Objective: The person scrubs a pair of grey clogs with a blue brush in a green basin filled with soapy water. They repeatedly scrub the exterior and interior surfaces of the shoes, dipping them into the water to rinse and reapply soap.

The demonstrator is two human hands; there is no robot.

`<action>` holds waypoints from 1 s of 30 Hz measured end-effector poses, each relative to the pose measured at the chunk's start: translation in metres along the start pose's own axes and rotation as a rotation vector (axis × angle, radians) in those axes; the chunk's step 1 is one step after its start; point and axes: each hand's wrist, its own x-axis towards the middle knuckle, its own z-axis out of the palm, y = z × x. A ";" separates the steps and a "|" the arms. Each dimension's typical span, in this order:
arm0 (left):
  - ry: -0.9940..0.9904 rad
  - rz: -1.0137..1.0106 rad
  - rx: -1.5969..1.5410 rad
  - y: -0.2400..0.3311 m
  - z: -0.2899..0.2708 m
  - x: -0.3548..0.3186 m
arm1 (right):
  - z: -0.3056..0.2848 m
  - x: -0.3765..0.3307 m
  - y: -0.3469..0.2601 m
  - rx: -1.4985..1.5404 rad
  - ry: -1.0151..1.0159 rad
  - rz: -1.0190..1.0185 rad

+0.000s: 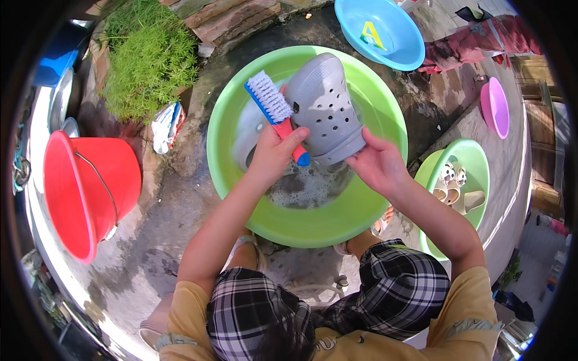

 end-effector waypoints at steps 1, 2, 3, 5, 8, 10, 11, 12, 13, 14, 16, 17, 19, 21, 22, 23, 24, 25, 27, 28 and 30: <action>-0.020 -0.003 0.085 -0.011 0.002 0.005 | -0.011 -0.003 0.003 -0.048 0.003 0.068; -0.045 -0.006 0.162 -0.024 0.005 0.013 | -0.027 -0.006 0.008 -0.164 0.039 0.169; -0.068 -0.007 0.241 -0.034 0.007 0.020 | -0.044 -0.009 0.015 -0.280 0.072 0.272; -0.138 -0.105 0.429 -0.058 0.011 0.029 | -0.073 -0.004 0.016 -0.553 0.139 0.459; -0.249 -0.167 0.515 -0.107 0.015 0.043 | -0.116 0.016 -0.007 -0.963 0.257 0.518; -0.245 -0.241 0.649 -0.139 0.010 0.046 | -0.129 0.026 -0.010 -1.142 0.223 0.136; -0.241 -0.284 0.715 -0.152 0.009 0.045 | -0.140 0.033 -0.011 -1.220 0.206 -0.054; -0.208 -0.281 0.723 -0.157 0.010 0.049 | -0.151 0.046 -0.012 -1.126 0.131 -0.002; -0.178 -0.309 0.789 -0.161 0.007 0.052 | -0.161 0.057 -0.010 -1.102 0.186 0.088; -0.142 -0.334 0.864 -0.166 -0.003 0.057 | -0.160 0.071 -0.005 -1.075 0.231 0.175; -0.096 -0.355 0.961 -0.179 -0.011 0.057 | -0.168 0.097 0.010 -1.052 0.286 0.168; -0.100 -0.363 1.038 -0.184 -0.009 0.055 | -0.178 0.111 0.016 -1.172 0.290 0.123; -0.109 -0.361 1.188 -0.188 -0.002 0.056 | -0.188 0.134 0.020 -1.417 0.300 0.016; -0.175 -0.323 1.398 -0.191 -0.022 0.056 | -0.172 0.143 0.032 -1.663 0.407 -0.133; -0.221 -0.322 1.493 -0.186 -0.026 0.057 | -0.170 0.149 0.036 -1.708 0.467 -0.197; -0.255 -0.323 1.594 -0.178 -0.035 0.058 | -0.165 0.155 0.042 -1.753 0.514 -0.266; -0.269 -0.463 1.521 -0.177 -0.054 0.068 | -0.153 0.161 0.044 -1.808 0.518 -0.222; -0.250 -0.475 1.553 -0.183 -0.063 0.073 | -0.144 0.167 0.040 -1.816 0.518 -0.272; -0.233 -0.508 1.599 -0.184 -0.056 0.073 | -0.138 0.172 0.031 -1.836 0.540 -0.349; -0.248 -0.609 1.616 -0.187 -0.057 0.073 | -0.132 0.174 0.022 -1.725 0.523 -0.161; -0.115 -0.639 1.374 -0.179 -0.033 0.071 | -0.140 0.179 0.028 -1.287 0.736 -0.299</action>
